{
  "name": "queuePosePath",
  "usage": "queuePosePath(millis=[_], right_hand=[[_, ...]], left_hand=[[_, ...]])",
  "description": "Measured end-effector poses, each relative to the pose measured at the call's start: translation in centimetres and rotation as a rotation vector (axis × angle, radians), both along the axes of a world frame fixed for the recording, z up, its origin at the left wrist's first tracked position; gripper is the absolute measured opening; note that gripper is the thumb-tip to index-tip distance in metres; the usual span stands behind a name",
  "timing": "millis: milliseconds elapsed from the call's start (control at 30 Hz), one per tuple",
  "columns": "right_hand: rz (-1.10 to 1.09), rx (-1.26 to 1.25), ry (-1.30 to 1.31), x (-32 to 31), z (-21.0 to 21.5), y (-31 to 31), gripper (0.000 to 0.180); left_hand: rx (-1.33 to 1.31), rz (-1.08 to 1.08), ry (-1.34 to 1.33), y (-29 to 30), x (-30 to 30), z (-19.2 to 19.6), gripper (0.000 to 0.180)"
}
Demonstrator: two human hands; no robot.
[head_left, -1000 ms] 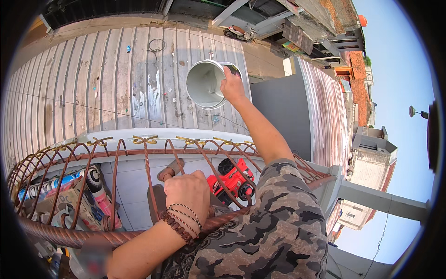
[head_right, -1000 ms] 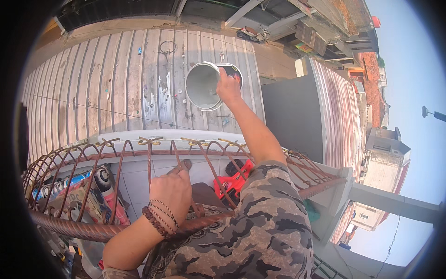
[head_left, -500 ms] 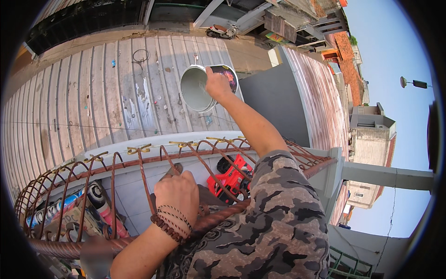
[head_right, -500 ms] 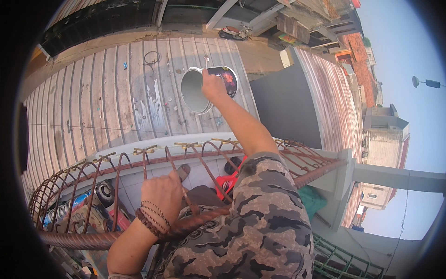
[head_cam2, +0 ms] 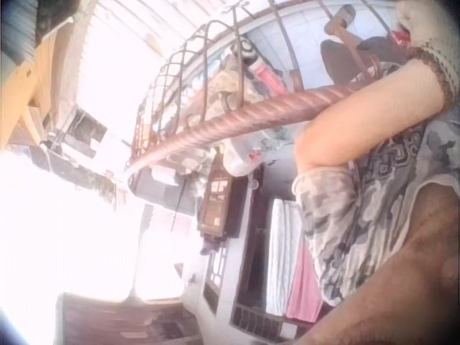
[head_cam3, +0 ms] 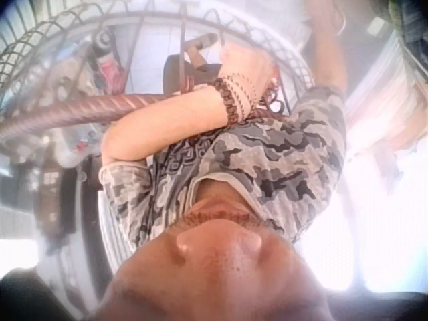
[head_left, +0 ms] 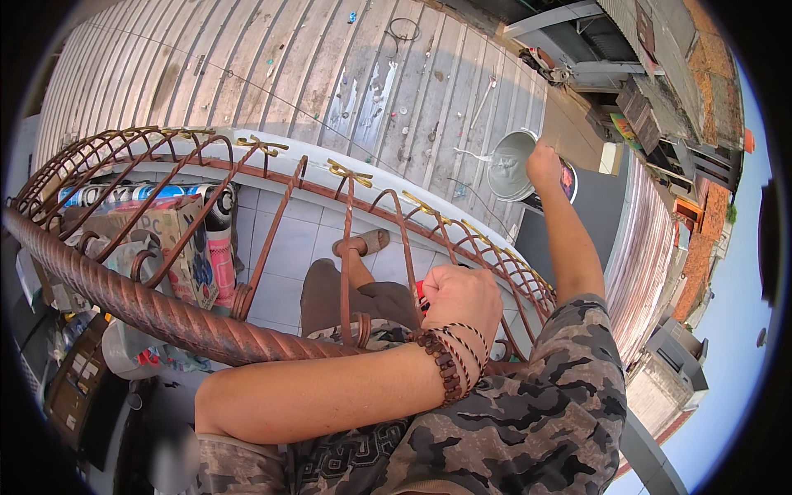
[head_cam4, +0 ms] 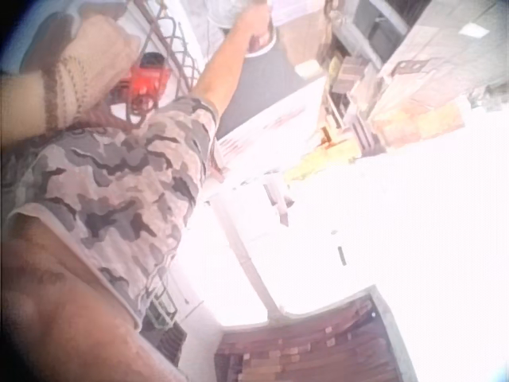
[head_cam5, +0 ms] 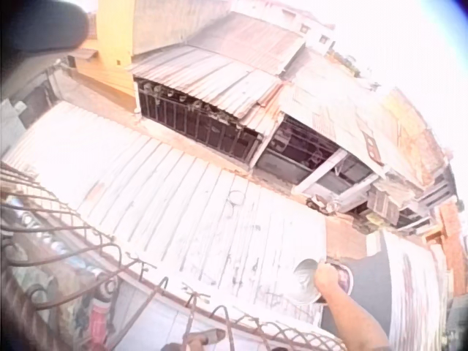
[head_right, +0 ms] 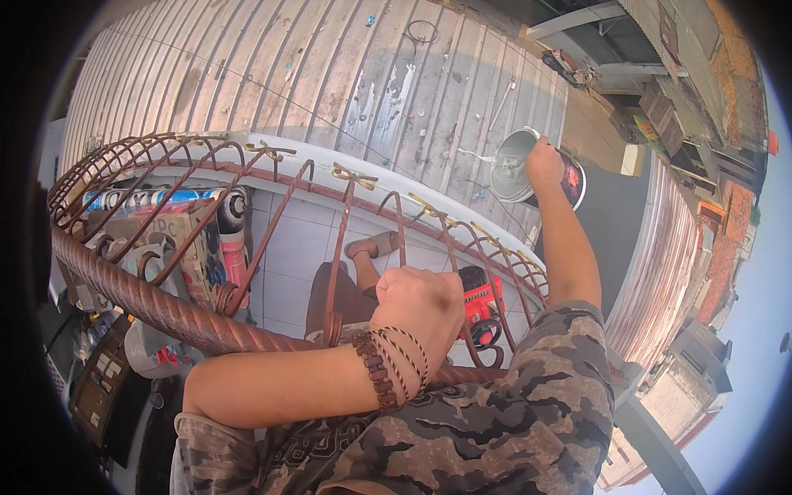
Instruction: The person paints a ceiling with a roller, then pours paint from a can into a tray and carries the can to a balcony. The person pours the remaining paint onto the balcony floor.
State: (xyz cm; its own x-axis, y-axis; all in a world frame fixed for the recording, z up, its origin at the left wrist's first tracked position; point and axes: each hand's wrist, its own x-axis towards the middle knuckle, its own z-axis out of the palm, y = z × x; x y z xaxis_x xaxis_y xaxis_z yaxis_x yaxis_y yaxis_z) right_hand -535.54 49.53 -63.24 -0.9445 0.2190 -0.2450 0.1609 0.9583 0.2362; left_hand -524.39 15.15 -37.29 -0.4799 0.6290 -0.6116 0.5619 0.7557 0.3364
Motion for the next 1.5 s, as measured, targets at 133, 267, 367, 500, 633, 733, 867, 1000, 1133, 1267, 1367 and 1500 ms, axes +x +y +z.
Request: queuePosePath(millis=[133,267,367,500,633,733,867,1000,1133,1267,1367,1500], right_hand=[[0.025,0.032,-0.057,-1.5,-3.5,-1.1,0.026],[0.043,0.068,-0.180,-3.8,-5.7,-3.1,0.026],[0.035,0.146,-0.221,-4.8,-6.5,-4.5,0.030],[-0.008,0.141,-0.277,-6.2,-5.6,-5.6,0.033],[-0.117,0.214,-0.318,-7.5,-4.1,-6.9,0.032],[-0.223,0.338,-0.472,-9.5,-2.1,-8.9,0.031],[-0.223,0.478,-0.542,-10.9,-2.5,-7.9,0.029],[-0.246,0.500,-0.483,-11.1,-1.4,-8.0,0.030],[-0.187,0.422,-0.261,-10.6,-0.5,-5.4,0.023],[0.000,0.234,-0.173,-10.3,1.1,-2.1,0.027],[0.093,0.151,-0.086,-9.0,2.8,-1.2,0.034],[0.078,0.011,0.055,-6.7,6.1,-2.3,0.043]], left_hand=[[-0.005,-0.013,0.027,-0.3,-0.1,0.1,0.034],[-0.002,-0.062,-0.036,-0.3,-0.8,0.1,0.037],[-0.009,-0.035,-0.071,-0.1,-0.8,-0.3,0.036],[-0.030,0.000,-0.023,0.0,-0.5,-0.6,0.035],[-0.025,-0.057,-0.063,0.0,-0.7,-0.6,0.030],[-0.014,-0.066,-0.047,-0.2,-0.8,-0.5,0.024],[-0.035,-0.061,-0.068,0.0,-1.0,-0.6,0.036],[-0.017,-0.093,-0.145,0.0,-1.4,-0.8,0.038],[-0.012,-0.022,-0.012,0.1,-0.7,-0.9,0.022],[-0.008,-0.006,-0.120,0.2,-1.1,-0.8,0.038],[-0.007,-0.044,-0.190,0.1,-1.4,-0.8,0.038],[0.025,-0.102,-0.214,0.0,-1.6,-1.1,0.036]])
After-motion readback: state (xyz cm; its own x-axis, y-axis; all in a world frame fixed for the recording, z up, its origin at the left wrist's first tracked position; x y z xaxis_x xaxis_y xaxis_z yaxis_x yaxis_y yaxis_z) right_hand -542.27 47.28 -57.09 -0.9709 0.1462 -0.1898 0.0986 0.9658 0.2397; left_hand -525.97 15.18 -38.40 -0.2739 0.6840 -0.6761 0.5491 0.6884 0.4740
